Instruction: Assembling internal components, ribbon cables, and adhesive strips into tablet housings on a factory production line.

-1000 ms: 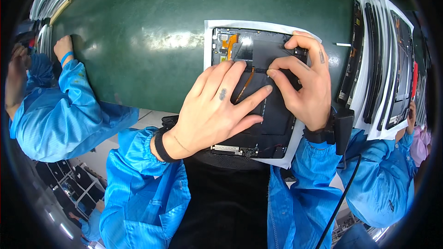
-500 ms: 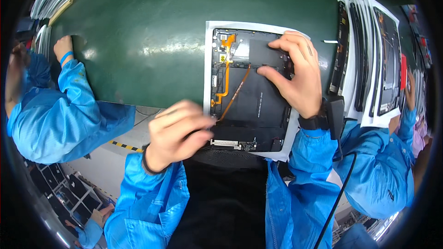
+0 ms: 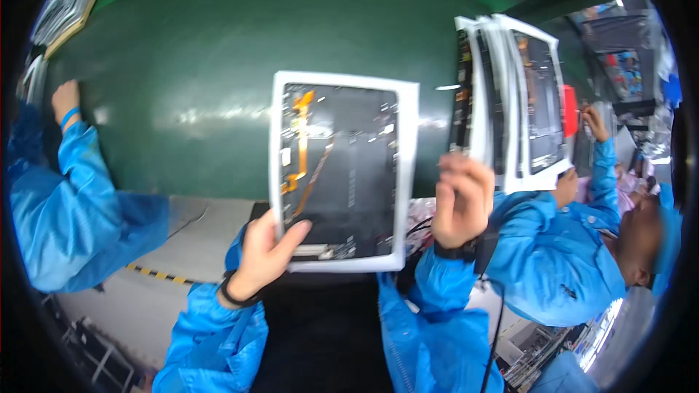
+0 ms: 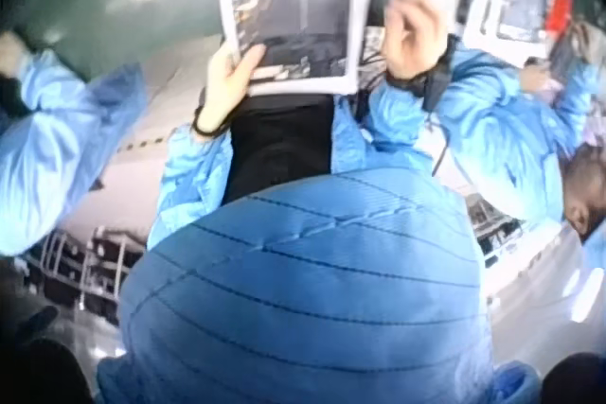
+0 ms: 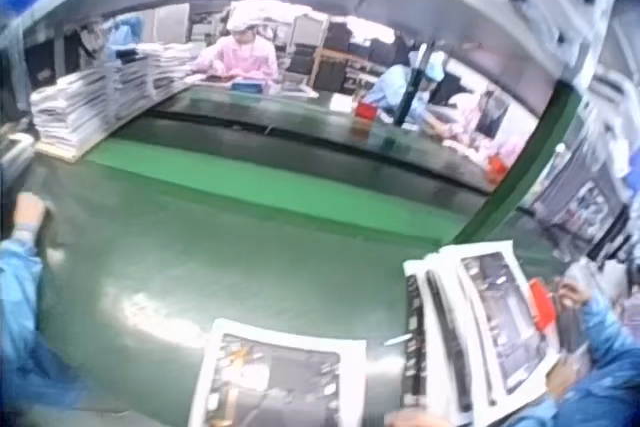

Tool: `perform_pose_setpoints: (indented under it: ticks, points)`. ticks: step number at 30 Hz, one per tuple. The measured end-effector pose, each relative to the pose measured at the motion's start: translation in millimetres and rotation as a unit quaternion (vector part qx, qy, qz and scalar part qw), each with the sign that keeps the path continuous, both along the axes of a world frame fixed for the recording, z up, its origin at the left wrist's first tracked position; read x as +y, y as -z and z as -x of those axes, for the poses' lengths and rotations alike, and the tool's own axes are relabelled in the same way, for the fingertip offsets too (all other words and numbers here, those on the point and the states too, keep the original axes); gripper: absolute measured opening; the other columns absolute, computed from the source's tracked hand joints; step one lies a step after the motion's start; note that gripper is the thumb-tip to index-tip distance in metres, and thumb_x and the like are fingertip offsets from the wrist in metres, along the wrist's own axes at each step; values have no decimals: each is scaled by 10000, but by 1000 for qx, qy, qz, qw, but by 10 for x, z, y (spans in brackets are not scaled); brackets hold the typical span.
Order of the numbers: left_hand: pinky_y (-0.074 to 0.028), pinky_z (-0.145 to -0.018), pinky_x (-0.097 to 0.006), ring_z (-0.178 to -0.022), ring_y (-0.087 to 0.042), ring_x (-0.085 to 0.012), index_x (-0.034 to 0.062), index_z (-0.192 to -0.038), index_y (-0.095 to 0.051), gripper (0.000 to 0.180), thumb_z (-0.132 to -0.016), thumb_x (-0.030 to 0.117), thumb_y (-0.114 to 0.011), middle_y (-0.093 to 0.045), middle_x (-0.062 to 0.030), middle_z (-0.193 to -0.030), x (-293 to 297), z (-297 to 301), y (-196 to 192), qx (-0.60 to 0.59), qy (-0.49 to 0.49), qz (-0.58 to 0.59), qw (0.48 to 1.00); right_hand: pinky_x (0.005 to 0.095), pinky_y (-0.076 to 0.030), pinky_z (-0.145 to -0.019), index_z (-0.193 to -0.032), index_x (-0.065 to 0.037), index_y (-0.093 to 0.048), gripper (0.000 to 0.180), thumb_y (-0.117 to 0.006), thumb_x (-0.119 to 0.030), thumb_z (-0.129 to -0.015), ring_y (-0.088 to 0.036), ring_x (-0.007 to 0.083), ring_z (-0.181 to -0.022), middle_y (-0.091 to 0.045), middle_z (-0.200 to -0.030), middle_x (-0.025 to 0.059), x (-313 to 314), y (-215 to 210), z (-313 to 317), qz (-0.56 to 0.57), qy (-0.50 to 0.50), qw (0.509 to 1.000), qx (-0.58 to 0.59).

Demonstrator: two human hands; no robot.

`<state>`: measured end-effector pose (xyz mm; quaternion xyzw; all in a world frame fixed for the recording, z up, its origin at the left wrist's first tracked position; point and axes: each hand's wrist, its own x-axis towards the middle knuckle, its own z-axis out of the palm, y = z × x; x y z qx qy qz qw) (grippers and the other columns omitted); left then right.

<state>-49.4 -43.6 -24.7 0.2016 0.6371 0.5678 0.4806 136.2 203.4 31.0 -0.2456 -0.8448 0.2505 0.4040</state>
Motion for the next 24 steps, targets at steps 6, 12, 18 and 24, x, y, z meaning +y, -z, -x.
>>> perform_pose_setpoints:
  ticks: [6, 12, 18, 24]
  points:
    - [-398, -738, -196, -831, -506, -7, 29, -1147, -679, 108, -1071, 104, -662, -629, 70, -936, -9, 733, -231, 23, -130, -36, 991, 264, -536, -654, -1162, 27, -702, 218, -640, 97, -965, -623, 137, -744, -606, -1303, 157, 195, -284, -1008, -44, 239, 970, -10]
    - [-511, -925, -259, -1068, -636, -95, -68, -1386, -623, 353, -1108, 150, -621, -716, -48, -1191, 4, 1836, -230, 143, -167, -36, 975, 235, -482, -588, -1389, 3, -687, 404, -635, 54, -992, -583, 76, -668, -606, -1474, 126, 555, -312, -1284, 28, 279, 954, -101]
    - [-486, -1062, -335, -1335, -586, -224, 30, -1559, -543, 495, -1075, 96, -624, -565, -92, -1561, -291, 1527, -164, 456, -235, 41, 857, 245, -490, -628, -1215, -8, -782, 273, -654, 55, -983, -625, 94, -747, -699, -1342, 87, 668, -188, -1303, -22, 299, 949, -95]
    - [-534, -943, -340, -1093, -658, -239, -44, -1234, -693, 265, -980, -10, -628, -628, -169, -1365, -295, 1058, -206, 428, -236, -84, 868, 262, -522, -694, -1102, 14, -781, 154, -698, 42, -974, -676, 138, -860, -723, -1257, 110, 582, -142, -1148, -72, 315, 946, -26]
